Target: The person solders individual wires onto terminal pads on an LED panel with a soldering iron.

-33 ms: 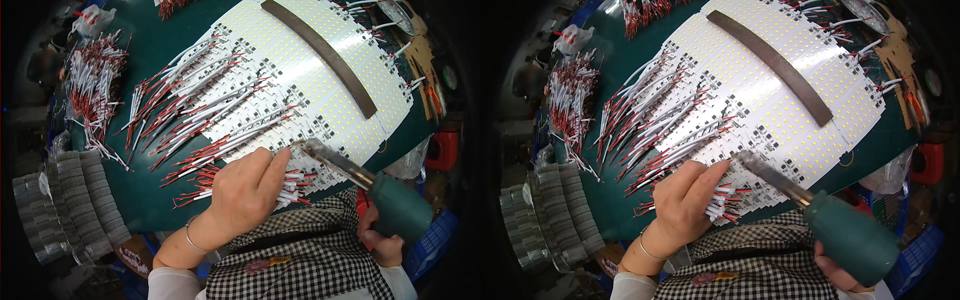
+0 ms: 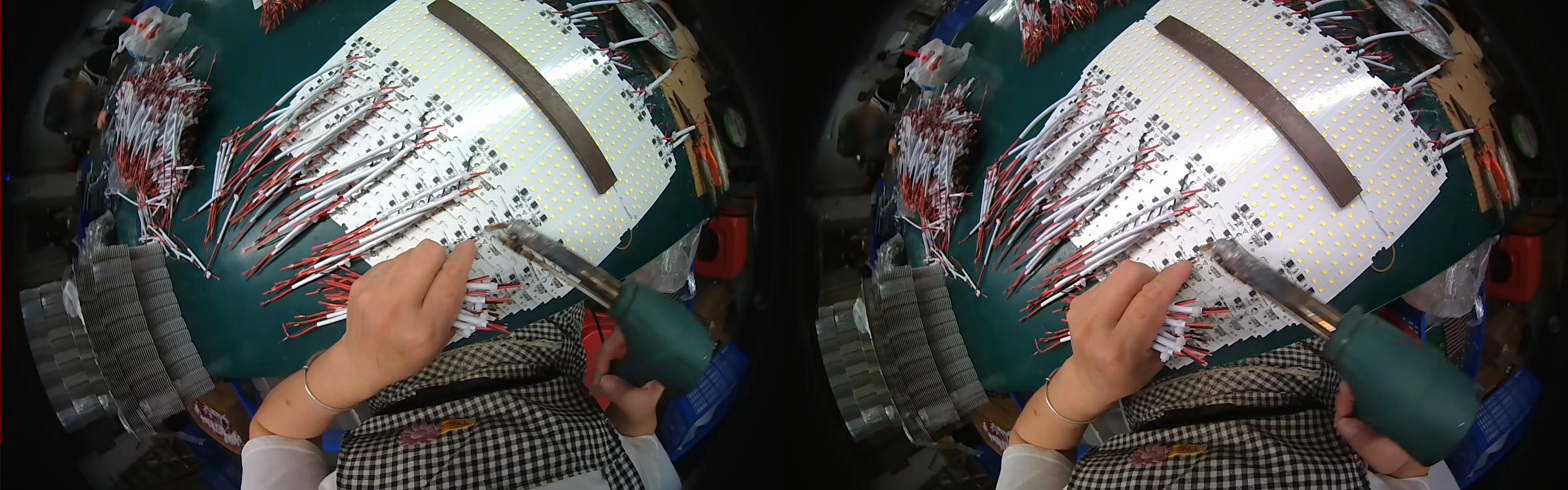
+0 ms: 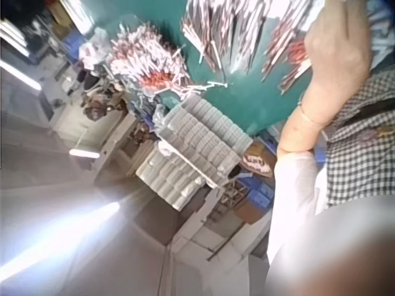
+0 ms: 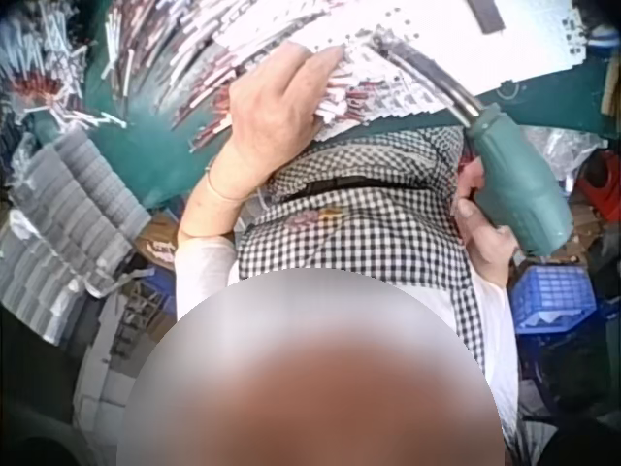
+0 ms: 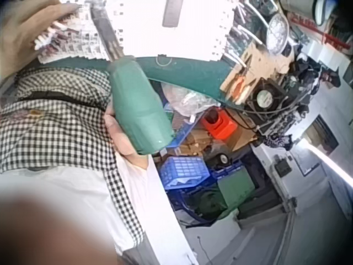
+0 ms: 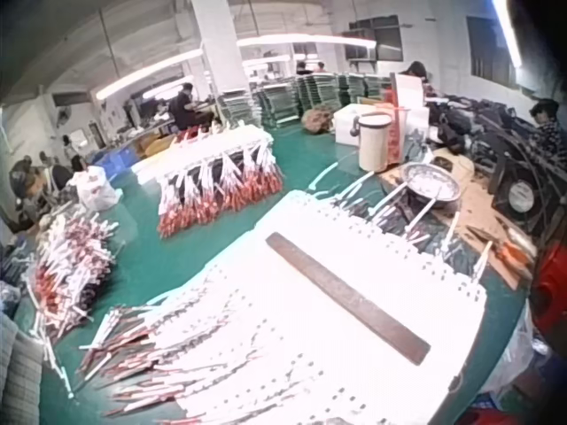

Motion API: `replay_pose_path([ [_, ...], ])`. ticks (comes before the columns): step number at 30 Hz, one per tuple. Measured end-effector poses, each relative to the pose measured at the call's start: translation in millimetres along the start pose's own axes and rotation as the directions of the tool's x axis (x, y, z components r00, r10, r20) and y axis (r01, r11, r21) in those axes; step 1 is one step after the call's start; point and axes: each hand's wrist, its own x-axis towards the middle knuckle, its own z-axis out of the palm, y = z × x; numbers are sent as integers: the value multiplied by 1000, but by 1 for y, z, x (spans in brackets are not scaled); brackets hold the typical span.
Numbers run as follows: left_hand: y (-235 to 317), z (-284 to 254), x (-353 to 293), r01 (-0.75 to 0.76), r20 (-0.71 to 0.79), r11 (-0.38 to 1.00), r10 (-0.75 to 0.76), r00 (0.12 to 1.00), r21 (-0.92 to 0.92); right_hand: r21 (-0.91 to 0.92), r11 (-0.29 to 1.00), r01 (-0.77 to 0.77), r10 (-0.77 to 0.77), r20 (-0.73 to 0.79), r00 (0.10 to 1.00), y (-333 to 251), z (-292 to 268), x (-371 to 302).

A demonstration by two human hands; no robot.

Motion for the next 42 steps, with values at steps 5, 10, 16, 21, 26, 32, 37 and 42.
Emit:
replay_pose_path([
  [5,1,1,1,-3,0,1000,3,1000,15,271,957,-98,148,-171,974,-11,5,-2],
  [10,1,-1,2,-15,33,998,13,999,55,205,977,-57,83,-118,990,-3,-3,-9],
  [16,-7,-1,4,-76,-14,997,76,997,22,261,964,-56,90,-120,989,-3,-7,-16],
  [21,-12,-4,6,-132,32,991,132,991,1,84,992,-91,96,-60,994,9,-15,-28],
  [26,-13,-2,6,-148,28,989,148,989,-7,6,1000,-8,8,29,1000,14,-16,-27],
  [32,-14,-1,7,-145,6,988,145,989,-55,-151,987,-52,71,127,989,10,-11,-26],
  [37,-13,1,7,-145,14,989,146,989,-34,94,953,-288,294,-61,954,-21,12,-14],
  [42,-10,0,3,-160,8,987,159,987,29,-545,801,249,-96,293,951,-15,-5,-9],
])
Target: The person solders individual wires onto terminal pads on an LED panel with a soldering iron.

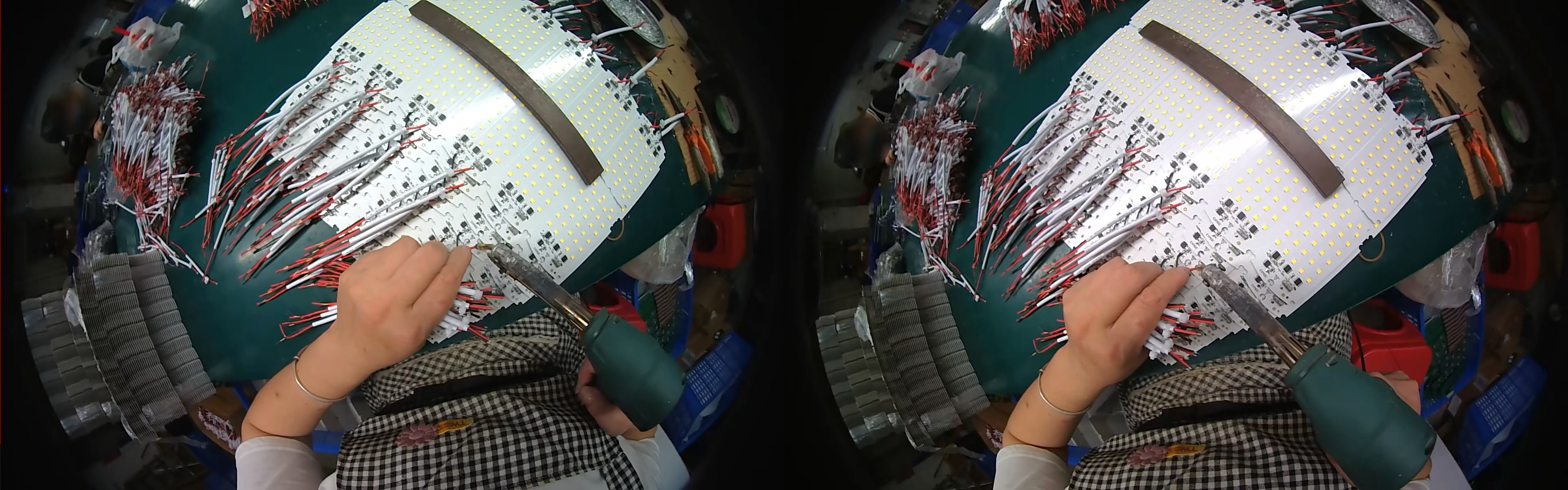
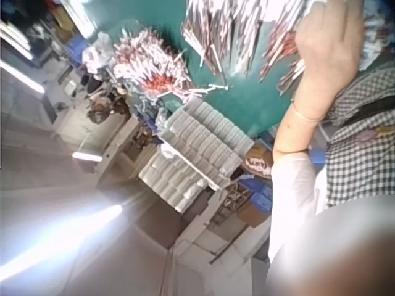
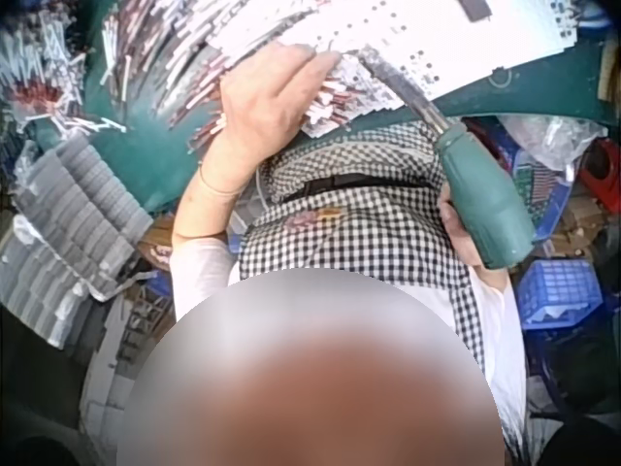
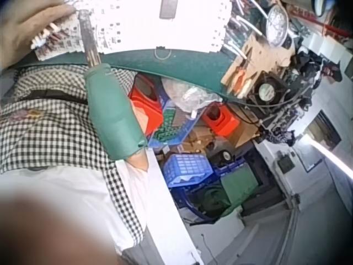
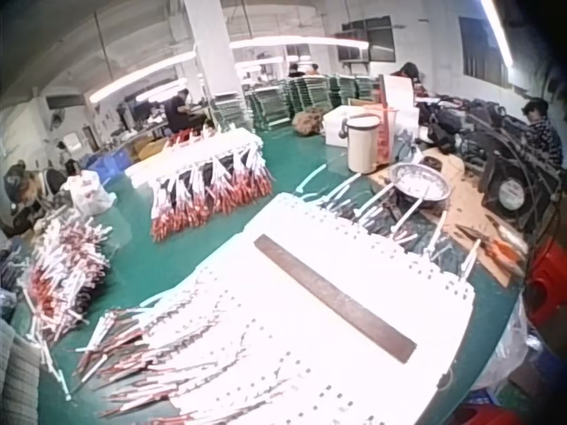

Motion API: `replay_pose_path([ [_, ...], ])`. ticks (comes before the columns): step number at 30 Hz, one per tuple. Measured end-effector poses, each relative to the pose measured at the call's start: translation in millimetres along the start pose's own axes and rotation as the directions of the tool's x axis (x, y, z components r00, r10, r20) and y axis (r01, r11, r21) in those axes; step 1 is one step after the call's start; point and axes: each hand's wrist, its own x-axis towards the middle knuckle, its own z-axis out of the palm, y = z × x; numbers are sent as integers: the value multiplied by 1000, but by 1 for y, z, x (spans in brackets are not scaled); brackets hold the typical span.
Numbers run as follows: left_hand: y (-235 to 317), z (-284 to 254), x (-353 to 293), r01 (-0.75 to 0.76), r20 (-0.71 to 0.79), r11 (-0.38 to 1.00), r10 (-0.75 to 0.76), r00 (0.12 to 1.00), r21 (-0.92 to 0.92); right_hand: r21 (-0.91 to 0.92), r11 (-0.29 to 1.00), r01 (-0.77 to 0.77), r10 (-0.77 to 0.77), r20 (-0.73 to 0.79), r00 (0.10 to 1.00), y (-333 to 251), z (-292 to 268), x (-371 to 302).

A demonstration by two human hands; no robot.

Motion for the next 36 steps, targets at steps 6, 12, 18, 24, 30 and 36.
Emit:
replay_pose_path([
  [6,2,2,2,-10,19,1000,9,1000,15,132,950,-283,293,-64,954,7,6,-28],
  [12,4,-1,2,-10,37,999,9,999,40,523,840,144,133,-457,880,16,6,-17],
  [18,4,-8,3,73,108,995,-65,992,-73,-6,993,119,-115,-306,945,13,-25,-19],
  [24,8,-20,-7,307,-114,823,-405,907,-479,622,764,169,104,-378,920,13,-5,5],
  [30,-4,-22,21,155,-64,925,-189,980,-348,751,659,44,340,-350,873,-11,-4,15],
  [36,6,-12,15,283,92,939,-270,959,-194,757,649,83,332,-380,863,-1,-1,9],
])
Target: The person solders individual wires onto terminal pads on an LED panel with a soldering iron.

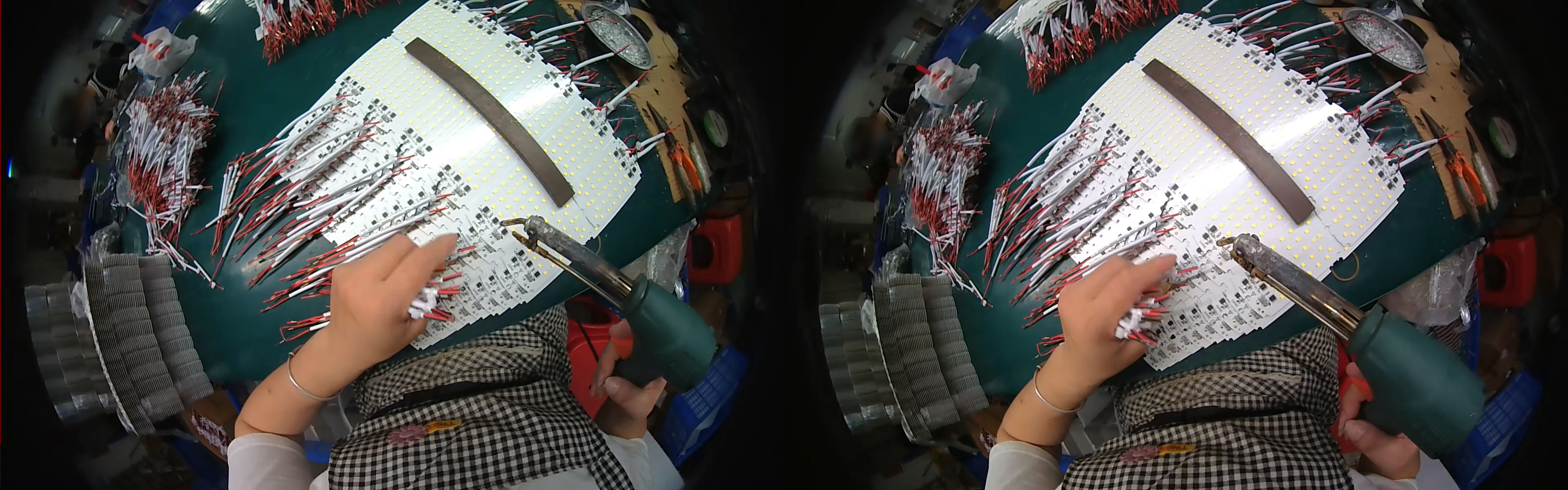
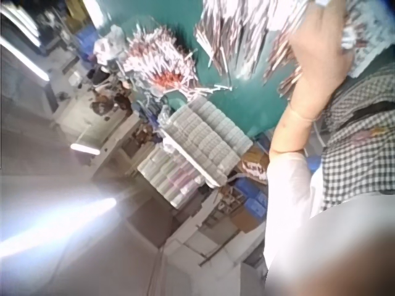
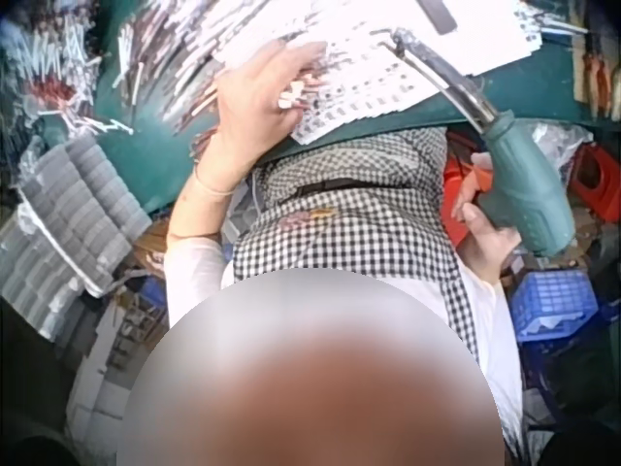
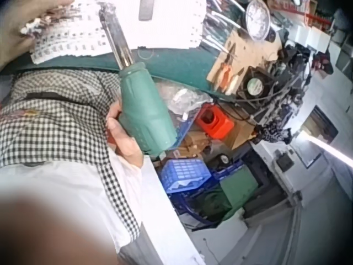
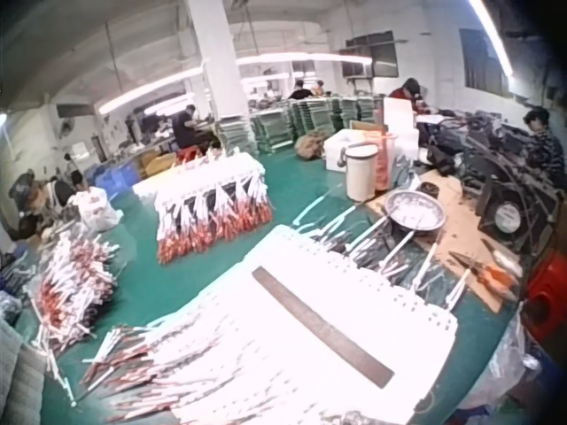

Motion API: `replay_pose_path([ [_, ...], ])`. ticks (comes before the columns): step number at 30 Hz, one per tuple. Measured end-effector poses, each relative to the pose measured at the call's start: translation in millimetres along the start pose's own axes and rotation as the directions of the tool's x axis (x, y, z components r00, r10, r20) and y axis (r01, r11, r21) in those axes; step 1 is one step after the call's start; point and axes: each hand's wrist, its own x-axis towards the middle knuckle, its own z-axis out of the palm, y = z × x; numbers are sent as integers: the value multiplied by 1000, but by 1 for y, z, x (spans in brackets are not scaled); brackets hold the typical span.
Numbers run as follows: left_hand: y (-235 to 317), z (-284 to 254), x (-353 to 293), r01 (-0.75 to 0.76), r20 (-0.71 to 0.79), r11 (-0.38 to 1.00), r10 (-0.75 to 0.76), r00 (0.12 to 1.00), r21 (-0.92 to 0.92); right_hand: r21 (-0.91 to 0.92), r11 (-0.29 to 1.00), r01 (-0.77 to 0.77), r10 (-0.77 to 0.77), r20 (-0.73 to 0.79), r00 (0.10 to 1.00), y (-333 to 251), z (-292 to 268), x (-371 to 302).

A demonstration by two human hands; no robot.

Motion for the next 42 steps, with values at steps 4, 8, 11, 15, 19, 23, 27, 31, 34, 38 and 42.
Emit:
replay_pose_path([
  [4,2,3,-6,-46,-53,985,56,997,168,19,998,-64,65,-20,998,1,-1,-4],
  [8,-2,13,-3,-120,-213,975,159,964,185,19,996,-91,92,-52,994,-2,3,-5],
  [11,1,13,-2,-61,-136,985,83,987,160,11,994,-112,112,-46,993,1,0,-6],
  [15,3,9,-3,-64,-58,984,75,996,167,-42,991,-125,125,-5,992,6,-9,-9],
  [19,4,8,-2,-54,-23,982,59,998,181,-29,987,-159,159,-13,987,6,-4,-9],
  [23,6,5,2,-16,11,990,14,1000,142,-186,975,-119,134,70,988,14,-11,-9],
  [27,4,6,-2,-18,-10,990,20,1000,137,-467,881,79,63,280,958,19,-28,-8],
  [31,4,9,-2,-43,-13,988,45,999,151,-462,882,91,32,253,967,20,-17,-8],
  [34,4,9,-2,-48,-12,986,51,999,158,-61,984,-167,165,-37,986,17,5,-7],
  [38,4,10,-4,-42,-30,986,47,998,160,-219,971,-98,123,104,987,27,-8,-8],
  [42,5,12,-4,-50,-32,983,57,998,175,-174,979,-110,128,96,987,17,13,4],
])
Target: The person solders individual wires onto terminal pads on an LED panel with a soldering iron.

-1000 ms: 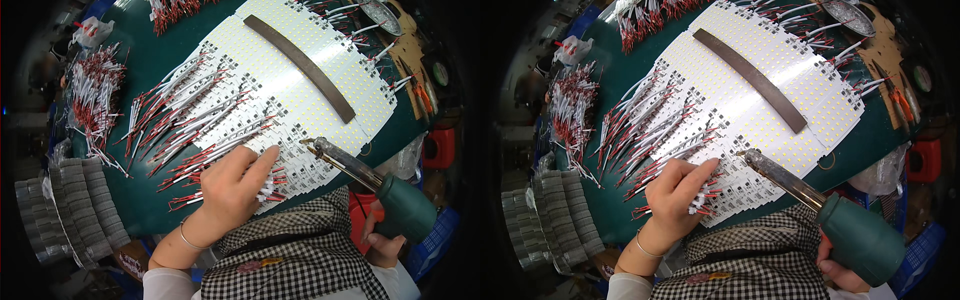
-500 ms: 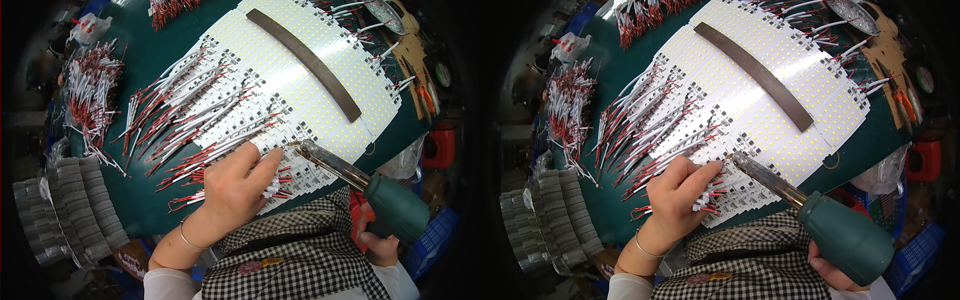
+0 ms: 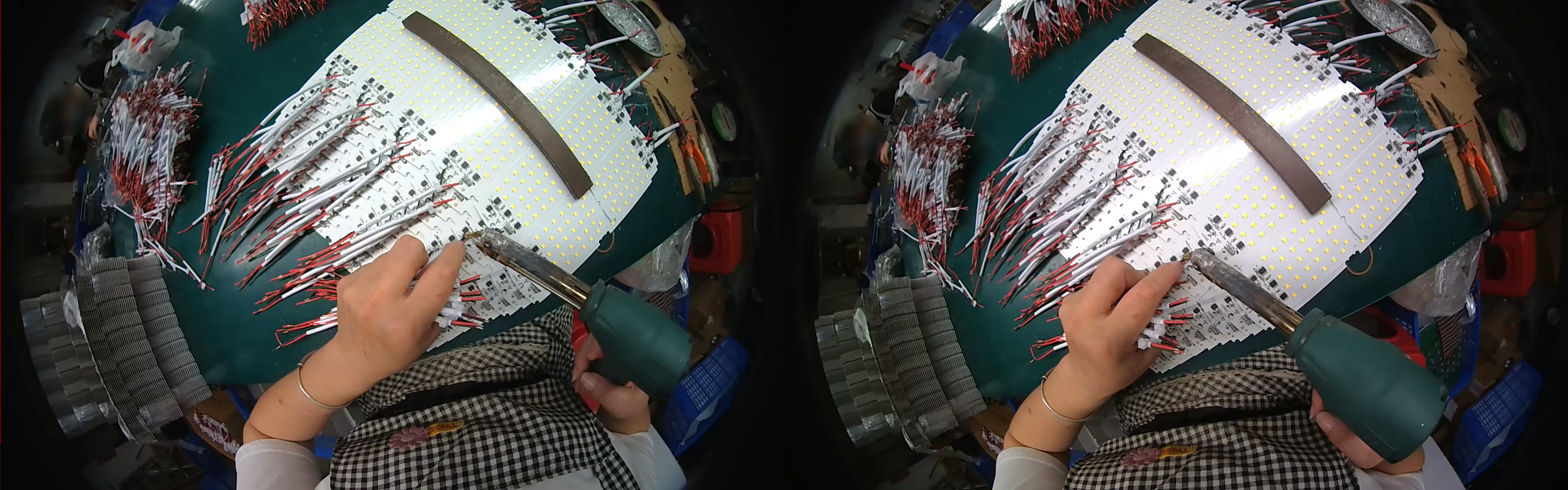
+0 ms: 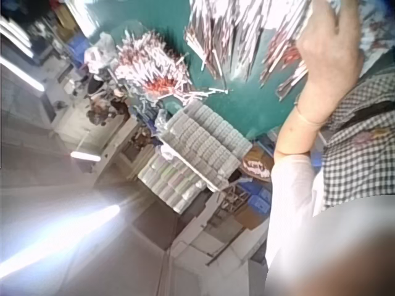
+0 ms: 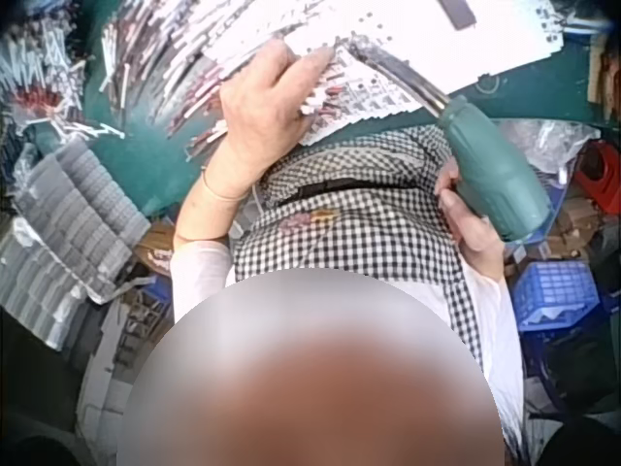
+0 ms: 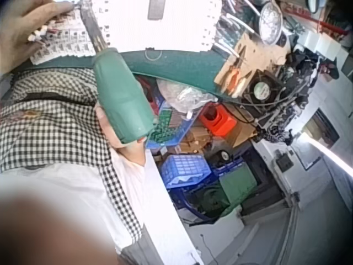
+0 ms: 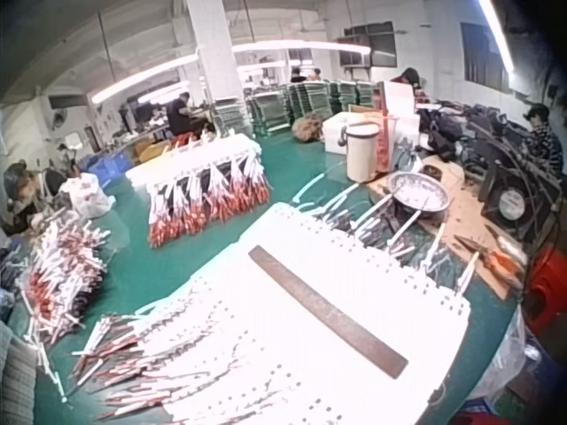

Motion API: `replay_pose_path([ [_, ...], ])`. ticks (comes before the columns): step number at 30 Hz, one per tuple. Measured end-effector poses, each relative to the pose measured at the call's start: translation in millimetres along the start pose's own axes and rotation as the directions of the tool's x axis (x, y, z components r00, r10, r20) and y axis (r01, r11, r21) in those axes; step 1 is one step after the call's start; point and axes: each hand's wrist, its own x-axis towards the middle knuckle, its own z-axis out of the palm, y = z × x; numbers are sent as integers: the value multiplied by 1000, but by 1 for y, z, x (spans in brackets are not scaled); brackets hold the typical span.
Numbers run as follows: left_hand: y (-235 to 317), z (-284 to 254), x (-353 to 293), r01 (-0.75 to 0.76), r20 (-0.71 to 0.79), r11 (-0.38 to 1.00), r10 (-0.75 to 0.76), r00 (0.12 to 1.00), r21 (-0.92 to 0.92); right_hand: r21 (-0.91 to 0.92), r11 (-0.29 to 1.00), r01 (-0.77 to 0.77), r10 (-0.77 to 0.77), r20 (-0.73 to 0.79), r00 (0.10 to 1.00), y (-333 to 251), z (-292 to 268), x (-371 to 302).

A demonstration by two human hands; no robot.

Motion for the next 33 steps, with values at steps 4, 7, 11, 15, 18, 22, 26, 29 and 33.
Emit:
replay_pose_path([
  [4,0,0,0,-5,-1,1000,5,1000,6,593,642,-486,681,-149,717,-16,4,-1],
  [7,-2,0,-3,-4,-13,1000,4,1000,1,251,948,-194,196,19,980,1,-14,-10],
  [11,-1,2,-2,-12,-6,1000,12,1000,-11,131,991,35,-36,3,999,-4,-15,-5],
  [15,-1,0,-2,-5,-2,1000,5,1000,4,106,994,18,-13,-47,999,6,-18,-13],
  [18,-1,0,-1,-1,-2,1000,2,1000,27,128,990,55,-49,-50,998,7,-18,-14],
  [22,-7,0,4,-1,20,993,4,1000,-120,133,989,62,-56,-50,997,9,-26,-24],
  [26,-12,5,5,-28,40,978,37,998,-208,92,995,29,-20,-104,994,12,-27,-33],
  [29,-15,4,3,-33,34,975,41,999,-219,-21,997,80,-80,-29,996,27,-38,-37],
  [33,-14,7,4,-37,34,975,45,998,-218,-60,998,8,4,190,982,4,-29,-17],
])
